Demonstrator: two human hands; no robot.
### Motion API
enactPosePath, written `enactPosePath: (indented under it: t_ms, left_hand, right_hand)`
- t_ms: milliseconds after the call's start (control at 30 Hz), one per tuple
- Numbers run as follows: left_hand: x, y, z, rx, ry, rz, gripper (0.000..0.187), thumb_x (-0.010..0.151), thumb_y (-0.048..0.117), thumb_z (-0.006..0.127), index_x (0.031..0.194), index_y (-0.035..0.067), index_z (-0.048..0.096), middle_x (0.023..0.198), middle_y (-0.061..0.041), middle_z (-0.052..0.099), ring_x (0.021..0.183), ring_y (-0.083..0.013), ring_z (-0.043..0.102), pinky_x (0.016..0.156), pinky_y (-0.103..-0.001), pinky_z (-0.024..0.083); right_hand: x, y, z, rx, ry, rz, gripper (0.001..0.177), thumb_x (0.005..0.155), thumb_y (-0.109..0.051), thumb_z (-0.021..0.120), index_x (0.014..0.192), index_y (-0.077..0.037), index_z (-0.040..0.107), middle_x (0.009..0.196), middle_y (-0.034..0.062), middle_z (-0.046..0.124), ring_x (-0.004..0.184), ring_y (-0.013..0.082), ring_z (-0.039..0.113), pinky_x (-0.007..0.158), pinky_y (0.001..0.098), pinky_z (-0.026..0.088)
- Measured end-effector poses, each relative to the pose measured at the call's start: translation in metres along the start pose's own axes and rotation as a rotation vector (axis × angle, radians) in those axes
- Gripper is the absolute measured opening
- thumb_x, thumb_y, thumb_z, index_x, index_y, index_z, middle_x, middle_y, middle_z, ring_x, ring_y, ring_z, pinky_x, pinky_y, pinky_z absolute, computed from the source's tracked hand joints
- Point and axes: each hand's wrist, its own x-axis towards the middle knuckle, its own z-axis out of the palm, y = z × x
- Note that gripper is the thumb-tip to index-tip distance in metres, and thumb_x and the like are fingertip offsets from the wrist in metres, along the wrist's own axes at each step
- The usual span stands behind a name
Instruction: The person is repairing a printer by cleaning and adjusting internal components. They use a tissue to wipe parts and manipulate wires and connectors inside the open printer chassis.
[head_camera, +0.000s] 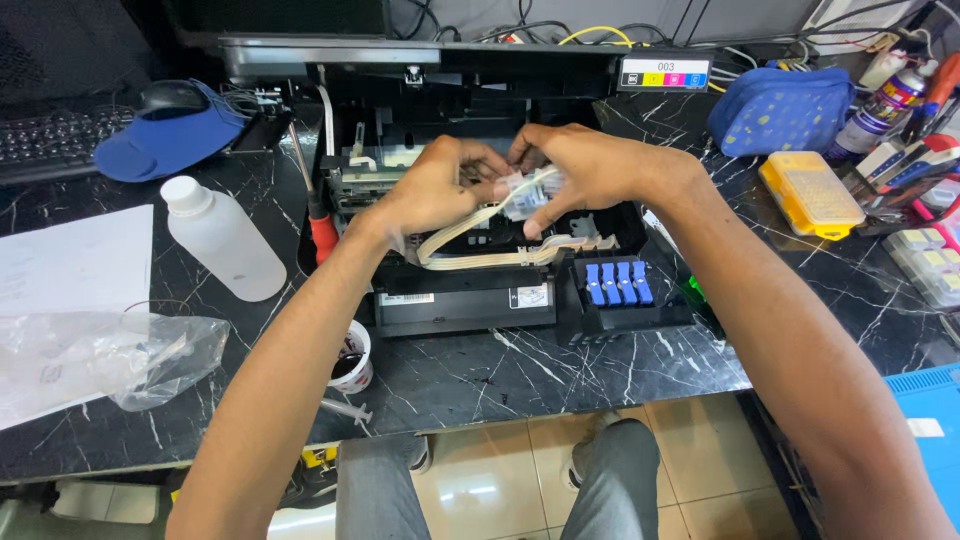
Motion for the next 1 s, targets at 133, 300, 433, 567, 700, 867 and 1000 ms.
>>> enactPosePath:
  t_ms: [133, 300, 433, 567, 700, 867, 1000]
  left_hand:
    - [0.001, 0.003, 0.001, 0.053, -0.038, -0.028, 0.022, 0.089, 0.008, 0.076, 0.110, 0.001, 0.075, 0.095, -0.020, 0.077, 0.094, -0.0300, 0.074, 0.081, -0.040, 0.061]
    - [0.002, 0.002, 0.006, 0.091, -0.053, -0.080, 0.023, 0.085, 0.008, 0.077, 0.106, -0.001, 0.075, 0.094, -0.021, 0.077, 0.094, -0.0317, 0.074, 0.080, -0.043, 0.061]
    - [0.005, -0.023, 0.012, 0.054, -0.033, -0.141, 0.022, 0.085, 0.013, 0.077, 0.105, 0.005, 0.077, 0.093, -0.013, 0.077, 0.093, -0.0244, 0.074, 0.078, -0.039, 0.061]
    - [0.010, -0.043, 0.023, 0.061, 0.090, -0.192, 0.051, 0.078, 0.024, 0.083, 0.121, 0.001, 0.067, 0.112, -0.018, 0.075, 0.115, -0.0346, 0.070, 0.097, -0.047, 0.056]
    - [0.013, -0.048, 0.028, 0.065, 0.170, -0.159, 0.040, 0.081, 0.024, 0.082, 0.116, 0.007, 0.071, 0.104, -0.013, 0.077, 0.107, -0.0304, 0.073, 0.094, -0.044, 0.057]
    - [0.018, -0.050, 0.032, 0.062, 0.261, -0.126, 0.029, 0.084, 0.024, 0.080, 0.111, 0.014, 0.076, 0.095, -0.006, 0.079, 0.098, -0.0256, 0.076, 0.090, -0.040, 0.058]
    - [0.015, -0.048, 0.029, 0.043, 0.304, -0.057, 0.025, 0.085, 0.013, 0.080, 0.110, 0.008, 0.076, 0.092, -0.011, 0.079, 0.093, -0.0278, 0.078, 0.088, -0.040, 0.058]
  right_hand:
    - [0.005, -0.021, -0.001, -0.099, -0.036, 0.046, 0.098, 0.066, -0.048, 0.095, 0.137, 0.003, 0.050, 0.129, 0.0262, 0.066, 0.119, 0.0424, 0.066, 0.104, 0.0515, 0.050]
    - [0.018, -0.012, 0.016, -0.502, 0.139, -0.233, 0.129, 0.046, -0.078, 0.084, 0.141, 0.002, 0.050, 0.134, 0.0236, 0.060, 0.101, 0.0441, 0.072, 0.098, 0.0563, 0.055]
    - [0.018, -0.006, 0.029, -0.884, 0.384, -0.419, 0.133, 0.047, -0.100, 0.056, 0.140, -0.005, 0.046, 0.135, 0.0160, 0.056, 0.081, 0.0304, 0.079, 0.108, 0.0479, 0.049]
    - [0.016, -0.005, 0.040, -1.149, 0.498, -0.503, 0.115, 0.068, -0.095, 0.046, 0.151, -0.015, 0.041, 0.142, 0.0127, 0.053, 0.079, 0.0220, 0.079, 0.118, 0.0493, 0.040]
    - [0.009, -0.006, 0.057, -1.223, 0.693, -0.574, 0.094, 0.083, -0.081, 0.053, 0.150, -0.017, 0.038, 0.144, 0.0163, 0.050, 0.082, 0.0266, 0.078, 0.116, 0.0581, 0.039]
    - [-0.016, -0.023, 0.083, -1.149, 0.758, -0.331, 0.085, 0.091, -0.073, 0.061, 0.146, -0.011, 0.041, 0.133, 0.0191, 0.056, 0.076, 0.0280, 0.075, 0.113, 0.0631, 0.039]
    - [-0.030, -0.018, 0.109, -1.039, 0.756, 0.061, 0.085, 0.082, -0.057, 0.082, 0.135, -0.002, 0.045, 0.123, 0.0215, 0.054, 0.072, 0.0282, 0.073, 0.112, 0.0659, 0.035]
